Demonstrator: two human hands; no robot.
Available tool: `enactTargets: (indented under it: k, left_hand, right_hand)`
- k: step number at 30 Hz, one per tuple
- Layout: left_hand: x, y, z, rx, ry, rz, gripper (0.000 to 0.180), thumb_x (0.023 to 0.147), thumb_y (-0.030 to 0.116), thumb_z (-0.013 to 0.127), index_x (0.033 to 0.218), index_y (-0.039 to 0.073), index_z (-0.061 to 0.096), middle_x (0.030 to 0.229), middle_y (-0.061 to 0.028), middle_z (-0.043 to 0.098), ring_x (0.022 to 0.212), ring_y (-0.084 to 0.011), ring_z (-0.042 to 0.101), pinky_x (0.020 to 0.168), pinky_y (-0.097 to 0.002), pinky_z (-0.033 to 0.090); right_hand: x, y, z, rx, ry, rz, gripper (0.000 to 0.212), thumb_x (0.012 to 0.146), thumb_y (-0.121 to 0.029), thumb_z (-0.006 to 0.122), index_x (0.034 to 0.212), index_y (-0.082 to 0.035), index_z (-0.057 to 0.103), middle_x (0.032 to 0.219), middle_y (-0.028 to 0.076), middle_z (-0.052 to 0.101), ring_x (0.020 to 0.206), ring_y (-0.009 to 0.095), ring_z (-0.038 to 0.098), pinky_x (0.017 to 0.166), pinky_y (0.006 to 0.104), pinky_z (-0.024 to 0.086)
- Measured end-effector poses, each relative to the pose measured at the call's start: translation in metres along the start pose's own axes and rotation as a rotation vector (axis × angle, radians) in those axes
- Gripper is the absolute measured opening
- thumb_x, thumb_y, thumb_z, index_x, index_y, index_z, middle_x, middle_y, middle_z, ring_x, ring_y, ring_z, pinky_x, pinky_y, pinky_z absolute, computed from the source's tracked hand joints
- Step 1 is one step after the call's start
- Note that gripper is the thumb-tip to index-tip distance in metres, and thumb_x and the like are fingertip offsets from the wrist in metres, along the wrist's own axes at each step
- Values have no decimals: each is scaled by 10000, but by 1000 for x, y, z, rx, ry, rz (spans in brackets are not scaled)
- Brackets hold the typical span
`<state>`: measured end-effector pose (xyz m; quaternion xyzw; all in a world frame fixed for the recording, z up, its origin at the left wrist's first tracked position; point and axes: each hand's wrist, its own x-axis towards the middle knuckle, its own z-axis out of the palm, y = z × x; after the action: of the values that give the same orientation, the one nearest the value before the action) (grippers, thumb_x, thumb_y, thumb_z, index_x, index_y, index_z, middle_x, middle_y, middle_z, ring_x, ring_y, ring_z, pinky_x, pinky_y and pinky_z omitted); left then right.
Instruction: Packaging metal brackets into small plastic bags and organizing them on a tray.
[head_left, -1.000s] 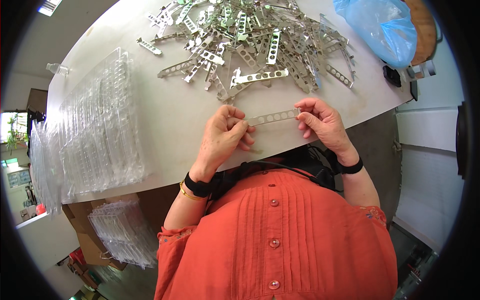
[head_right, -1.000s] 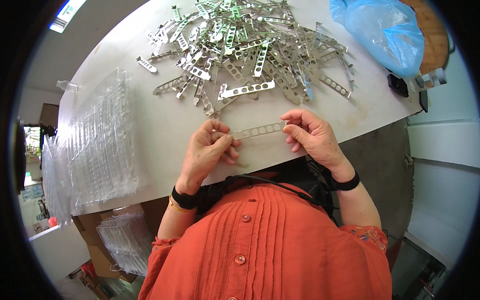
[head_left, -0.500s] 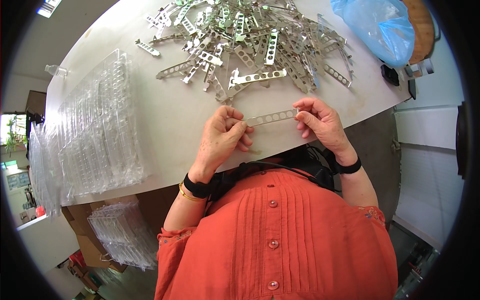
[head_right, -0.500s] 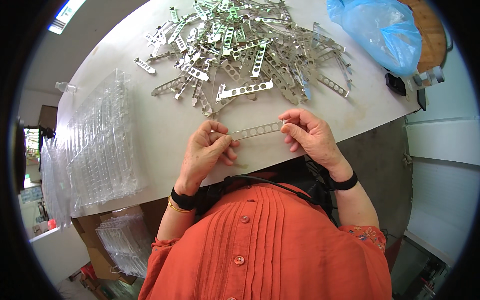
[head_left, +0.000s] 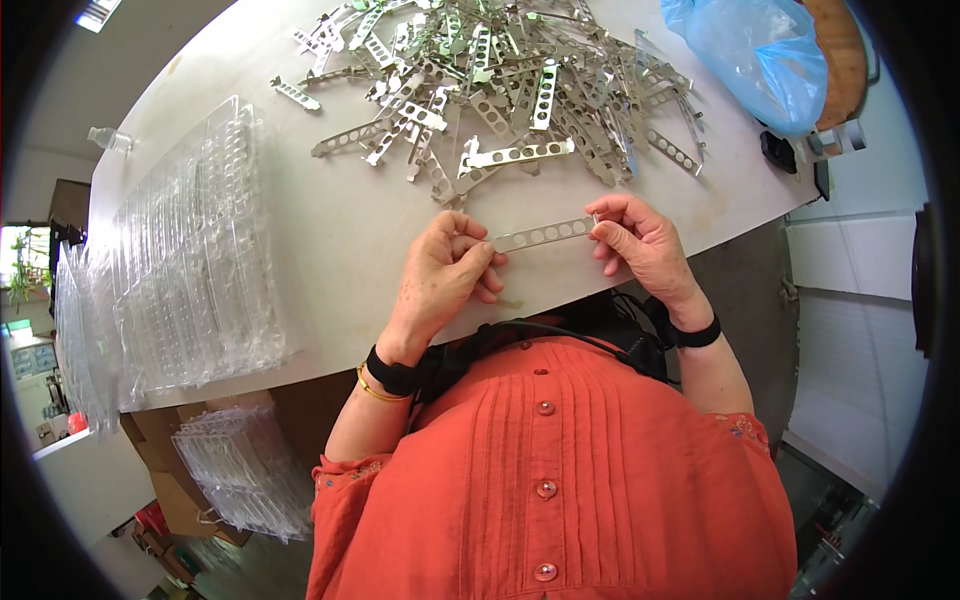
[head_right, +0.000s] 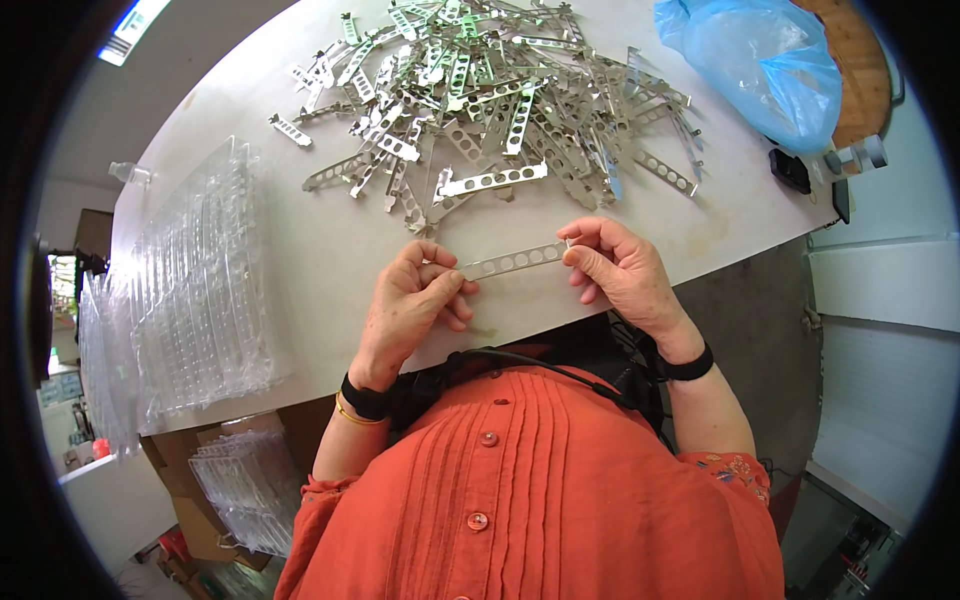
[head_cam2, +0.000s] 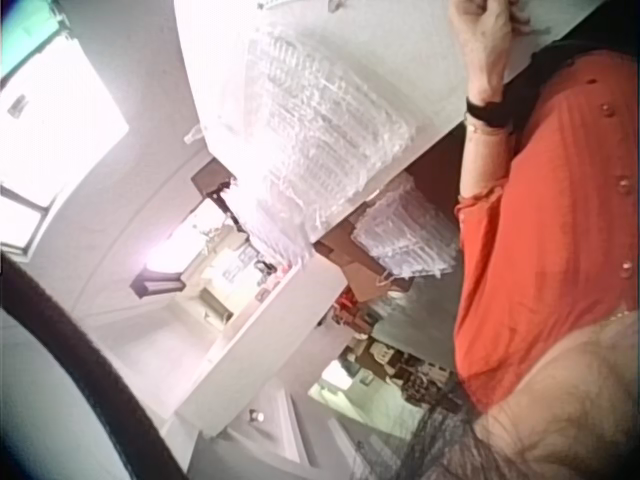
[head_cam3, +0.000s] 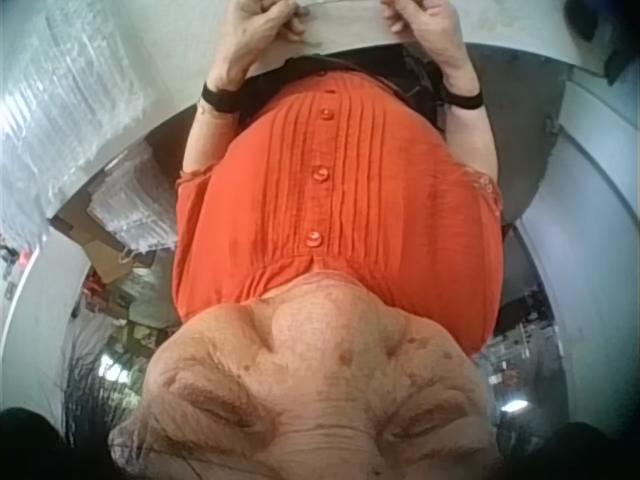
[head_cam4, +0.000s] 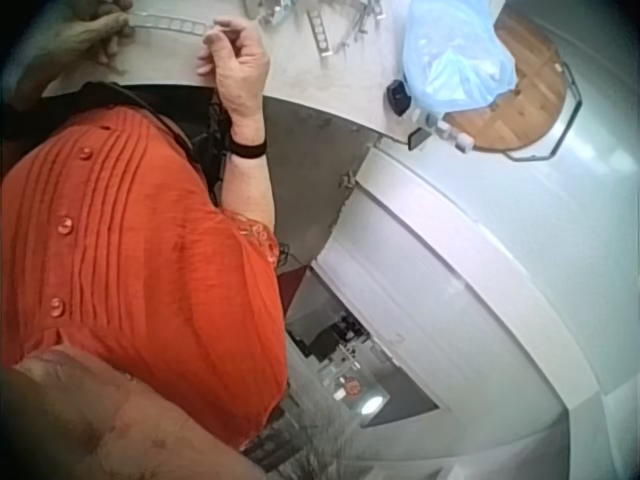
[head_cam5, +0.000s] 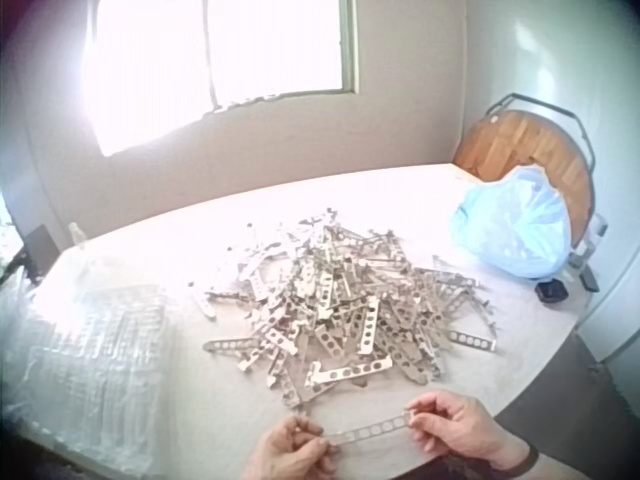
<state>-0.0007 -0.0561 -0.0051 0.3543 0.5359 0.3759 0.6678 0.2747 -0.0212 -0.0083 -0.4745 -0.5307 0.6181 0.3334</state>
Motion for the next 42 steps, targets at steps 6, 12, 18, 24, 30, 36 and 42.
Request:
enactTargets:
  k: [6,12,18,24,30,36,42]
  left_hand:
    - [1,-3,-1,4,-3,9,206,982,54,570,1156,-33,501,914,-139,687,675,-123,663,576,-242,562]
    - [-1,-3,-2,-4,-34,20,243,1002,100,578,1200,-39,550,974,-132,700,721,-130,671,603,-250,573]
    - [-3,-1,-1,8,-52,58,232,1010,143,594,1170,-26,591,1019,-131,714,791,-141,692,634,-265,582]
    - [-3,0,-3,39,-56,19,215,1013,182,602,1078,-22,611,892,-112,712,716,-140,695,603,-253,570]
    - [-3,1,0,84,-12,-30,229,1014,218,602,997,-11,613,798,-100,699,612,-130,675,541,-241,547]
    - [-3,3,1,105,-4,-53,234,1015,230,588,954,6,618,760,-93,692,570,-121,655,509,-237,529]
    - [-4,4,2,116,-1,-58,227,1011,229,591,949,12,619,753,-89,690,563,-117,648,507,-237,525]
  right_hand:
    - [0,-1,0,-3,0,1,211,985,-161,659,1171,-61,656,877,-11,627,716,46,602,567,190,524]
    - [0,-1,0,-6,-3,0,227,991,-198,658,1164,-51,650,893,-2,636,716,49,605,565,191,520]
    - [1,1,-1,-12,-7,8,259,1000,-289,646,1086,-46,642,890,5,639,716,53,613,561,192,513]
    - [0,5,-4,-1,-26,6,309,1014,-358,612,1030,-52,648,860,10,658,700,50,618,567,192,510]
    - [-3,2,-3,-11,-33,41,315,1033,-355,580,1011,-51,658,845,8,686,682,44,614,595,198,519]
    - [-5,-1,-4,6,-55,71,289,1043,-320,570,997,-51,664,844,0,690,670,36,608,605,200,520]
    - [-5,-2,-3,-5,-50,80,286,1043,-313,569,982,-52,667,832,-4,690,662,33,608,604,199,520]
